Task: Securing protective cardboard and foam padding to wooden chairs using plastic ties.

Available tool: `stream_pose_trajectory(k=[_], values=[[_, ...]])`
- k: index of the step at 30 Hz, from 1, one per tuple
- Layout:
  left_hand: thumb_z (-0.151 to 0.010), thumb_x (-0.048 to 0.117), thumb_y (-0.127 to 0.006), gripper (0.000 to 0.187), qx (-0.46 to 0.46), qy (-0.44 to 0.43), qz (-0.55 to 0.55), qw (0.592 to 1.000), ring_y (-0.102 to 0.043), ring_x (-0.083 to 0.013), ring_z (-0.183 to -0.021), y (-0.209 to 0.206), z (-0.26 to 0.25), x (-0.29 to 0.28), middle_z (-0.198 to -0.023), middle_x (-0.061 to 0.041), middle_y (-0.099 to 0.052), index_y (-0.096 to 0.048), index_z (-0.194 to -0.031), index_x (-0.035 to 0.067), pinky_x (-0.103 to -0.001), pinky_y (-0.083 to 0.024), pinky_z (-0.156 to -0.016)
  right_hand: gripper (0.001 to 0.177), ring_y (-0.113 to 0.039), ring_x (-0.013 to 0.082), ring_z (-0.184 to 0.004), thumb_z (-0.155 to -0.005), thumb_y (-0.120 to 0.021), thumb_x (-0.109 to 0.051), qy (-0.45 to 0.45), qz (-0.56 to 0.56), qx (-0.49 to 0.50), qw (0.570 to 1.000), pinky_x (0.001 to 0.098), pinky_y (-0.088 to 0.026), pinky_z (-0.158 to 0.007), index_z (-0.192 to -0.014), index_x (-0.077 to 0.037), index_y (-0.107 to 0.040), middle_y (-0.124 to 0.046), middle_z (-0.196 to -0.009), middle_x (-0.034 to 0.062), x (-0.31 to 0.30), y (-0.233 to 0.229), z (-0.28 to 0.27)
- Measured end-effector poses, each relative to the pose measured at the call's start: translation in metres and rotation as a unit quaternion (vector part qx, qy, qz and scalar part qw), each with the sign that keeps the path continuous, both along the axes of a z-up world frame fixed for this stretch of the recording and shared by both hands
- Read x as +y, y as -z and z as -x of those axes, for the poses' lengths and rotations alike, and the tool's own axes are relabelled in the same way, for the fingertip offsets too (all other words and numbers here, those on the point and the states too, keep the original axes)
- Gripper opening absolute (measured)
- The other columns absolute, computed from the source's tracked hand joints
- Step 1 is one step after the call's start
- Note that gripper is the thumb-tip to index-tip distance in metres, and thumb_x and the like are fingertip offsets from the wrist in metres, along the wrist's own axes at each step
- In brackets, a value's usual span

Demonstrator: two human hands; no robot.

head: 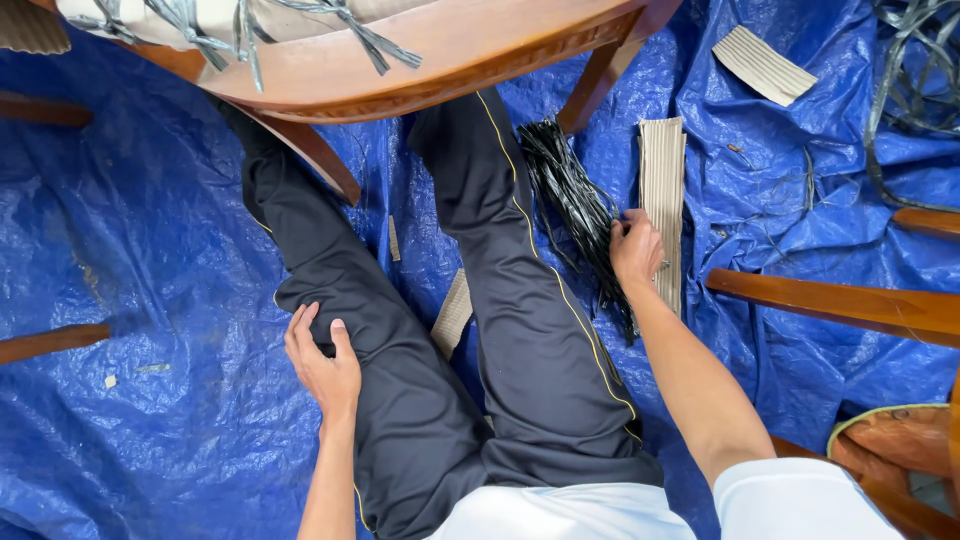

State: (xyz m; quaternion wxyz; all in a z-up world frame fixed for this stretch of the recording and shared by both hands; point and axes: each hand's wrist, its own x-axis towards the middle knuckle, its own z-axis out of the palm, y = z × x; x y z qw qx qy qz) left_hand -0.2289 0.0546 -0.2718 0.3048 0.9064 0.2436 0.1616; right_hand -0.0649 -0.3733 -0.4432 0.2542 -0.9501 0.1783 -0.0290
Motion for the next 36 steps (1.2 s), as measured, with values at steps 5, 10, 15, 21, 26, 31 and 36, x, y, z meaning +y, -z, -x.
stream_pose_trajectory(k=[5, 10, 15, 21, 26, 31, 36], values=[[-0.096, 0.01, -0.066, 0.039, 0.002, 0.0, 0.001, 1.0, -0.05, -0.0386, -0.135, 0.0, -0.001, 0.001, -0.144, -0.018, -0.056, -0.061, -0.135, 0.003, -0.047, -0.038, -0.114, 0.017, -0.071, 0.0379, -0.091, -0.094, -0.075, -0.023, 0.029, -0.023, 0.054, 0.998, 0.0494, -0.054, -0.081, -0.104, -0.01, -0.075, -0.077, -0.095, 0.0141, -0.001, -0.009, 0.003], [-0.096, 0.01, -0.066, 0.04, 0.001, 0.0, 0.004, 1.0, -0.05, -0.039, -0.135, 0.001, -0.001, 0.002, -0.144, -0.018, -0.056, -0.061, -0.134, 0.003, -0.047, -0.038, -0.114, 0.014, -0.068, 0.0403, -0.092, -0.098, -0.074, -0.022, 0.005, -0.011, -0.003, 1.0, 0.0511, -0.051, -0.08, -0.098, -0.008, -0.077, -0.073, -0.1, 0.0174, -0.005, -0.018, 0.016], [-0.094, 0.011, -0.068, 0.041, 0.0, -0.006, -0.028, 1.0, -0.05, -0.0393, -0.134, 0.004, 0.001, -0.001, -0.144, -0.019, -0.055, -0.061, -0.134, 0.003, -0.049, -0.038, -0.113, 0.014, -0.059, 0.0392, -0.1, -0.102, -0.069, -0.017, -0.011, -0.017, -0.167, 0.986, 0.0499, -0.046, -0.087, -0.099, -0.003, -0.071, -0.068, -0.103, 0.0155, 0.006, -0.05, 0.025], [-0.091, 0.014, -0.07, 0.029, -0.071, 0.099, 0.003, 0.993, -0.061, -0.0346, -0.125, -0.041, -0.027, -0.073, -0.127, -0.016, -0.066, -0.066, -0.12, 0.006, -0.045, -0.044, -0.113, 0.007, -0.061, 0.0323, -0.096, -0.1, -0.065, -0.002, -0.11, -0.126, -0.307, 0.937, 0.0443, -0.046, -0.088, -0.095, -0.001, -0.061, -0.07, -0.101, 0.0133, 0.076, -0.18, 0.049], [-0.102, 0.026, -0.058, 0.033, -0.011, 0.165, 0.352, 0.921, -0.063, -0.0236, -0.119, -0.073, -0.053, -0.133, -0.123, -0.011, -0.07, -0.067, -0.123, 0.002, -0.036, -0.045, -0.105, 0.004, -0.069, 0.0237, -0.083, -0.097, -0.065, 0.001, -0.219, -0.303, -0.231, 0.898, 0.0328, -0.054, -0.075, -0.094, -0.001, -0.063, -0.07, -0.094, 0.0114, 0.143, -0.229, 0.078], [-0.107, 0.033, -0.05, 0.037, 0.002, 0.154, 0.518, 0.841, -0.066, -0.0146, -0.1, -0.06, -0.052, -0.128, -0.107, -0.008, -0.073, -0.068, -0.113, 0.001, -0.032, -0.051, -0.092, 0.005, -0.07, 0.0193, -0.08, -0.093, -0.065, -0.001, -0.265, -0.362, -0.131, 0.884, 0.0294, -0.054, -0.068, -0.097, 0.001, -0.065, -0.069, -0.092, 0.0111, 0.185, -0.224, 0.112], [-0.112, 0.034, -0.042, 0.042, -0.08, 0.039, 0.533, 0.841, -0.068, -0.0115, -0.081, -0.04, -0.035, -0.081, -0.085, -0.006, -0.07, -0.063, -0.092, 0.004, -0.028, -0.056, -0.079, 0.032, -0.071, 0.0211, -0.094, -0.103, -0.055, -0.023, -0.089, -0.735, 0.343, 0.577, 0.0359, -0.055, -0.081, -0.121, 0.001, -0.065, -0.074, -0.107, 0.0113, 0.183, -0.2, 0.123]])
